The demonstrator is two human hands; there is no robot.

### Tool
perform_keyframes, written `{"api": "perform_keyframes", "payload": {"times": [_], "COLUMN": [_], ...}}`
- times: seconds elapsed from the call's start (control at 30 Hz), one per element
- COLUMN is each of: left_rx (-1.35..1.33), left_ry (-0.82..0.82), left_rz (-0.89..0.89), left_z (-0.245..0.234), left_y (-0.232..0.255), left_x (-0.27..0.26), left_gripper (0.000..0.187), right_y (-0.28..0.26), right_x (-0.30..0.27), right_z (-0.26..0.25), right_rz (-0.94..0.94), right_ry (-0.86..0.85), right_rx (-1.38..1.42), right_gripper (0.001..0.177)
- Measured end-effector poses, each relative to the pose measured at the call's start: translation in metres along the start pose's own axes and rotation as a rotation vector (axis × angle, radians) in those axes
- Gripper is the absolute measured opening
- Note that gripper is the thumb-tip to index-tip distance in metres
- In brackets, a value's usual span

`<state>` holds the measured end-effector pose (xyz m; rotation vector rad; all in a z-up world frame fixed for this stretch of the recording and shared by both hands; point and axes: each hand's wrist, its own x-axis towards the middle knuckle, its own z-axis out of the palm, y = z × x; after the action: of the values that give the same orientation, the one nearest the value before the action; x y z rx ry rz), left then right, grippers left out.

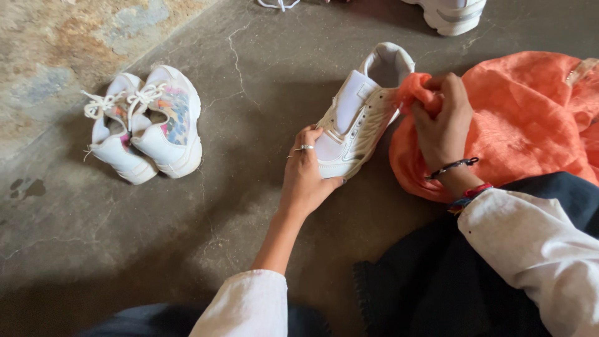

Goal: The person sits on the floor and wipes a white sneaker with an orange cloth. They rotate the shoe to clean the upper, sides, and heel areas while other shoes and a pink box remain nearby.

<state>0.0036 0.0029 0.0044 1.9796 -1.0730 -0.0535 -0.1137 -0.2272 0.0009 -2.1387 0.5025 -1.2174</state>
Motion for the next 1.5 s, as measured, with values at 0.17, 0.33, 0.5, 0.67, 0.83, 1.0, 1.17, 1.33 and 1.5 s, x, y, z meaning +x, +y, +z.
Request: {"api": "perform_keyframes", "payload": {"times": [0.17,0.33,0.5,0.67,0.83,1.0,1.17,1.33,1.5], "left_rx": [0.013,-0.016,-0.052,-0.047,-0.055,-0.057,-0.021,0.062,0.133], "left_ry": [-0.048,-0.041,-0.038,-0.038,-0.046,-0.052,-0.042,-0.019,-0.02], "left_rz": [-0.042,-0.001,0.032,0.017,0.02,0.022,0.036,0.074,0.08], "left_z": [-0.003,-0.005,-0.003,-0.003,-0.005,-0.006,-0.005,-0.004,-0.004], "left_y": [0.0,-0.004,-0.009,-0.009,-0.01,-0.01,-0.012,-0.012,-0.01], "left_x": [-0.001,-0.003,-0.003,-0.003,-0.003,-0.002,-0.002,-0.005,-0.007], "left_gripper": [0.096,0.098,0.098,0.097,0.099,0.099,0.099,0.1,0.102], "right_y": [0.003,-0.015,-0.041,-0.054,-0.056,-0.053,-0.031,0.005,0.047], "right_x": [-0.001,-0.006,-0.016,-0.017,-0.017,-0.015,-0.009,-0.006,-0.004], "right_z": [-0.006,0.008,0.017,0.018,0.017,0.009,-0.004,-0.015,-0.02], "right_rz": [0.072,-0.103,-0.161,-0.286,-0.356,-0.283,-0.014,0.116,0.121], "right_ry": [0.01,-0.141,-0.345,-0.544,-0.668,-0.66,-0.491,-0.256,0.042], "right_rx": [-0.009,-0.04,0.072,0.071,-0.029,-0.139,-0.216,-0.137,-0.146], "right_gripper": [0.028,0.037,0.035,0.036,0.033,0.029,0.02,0.026,0.023]}}
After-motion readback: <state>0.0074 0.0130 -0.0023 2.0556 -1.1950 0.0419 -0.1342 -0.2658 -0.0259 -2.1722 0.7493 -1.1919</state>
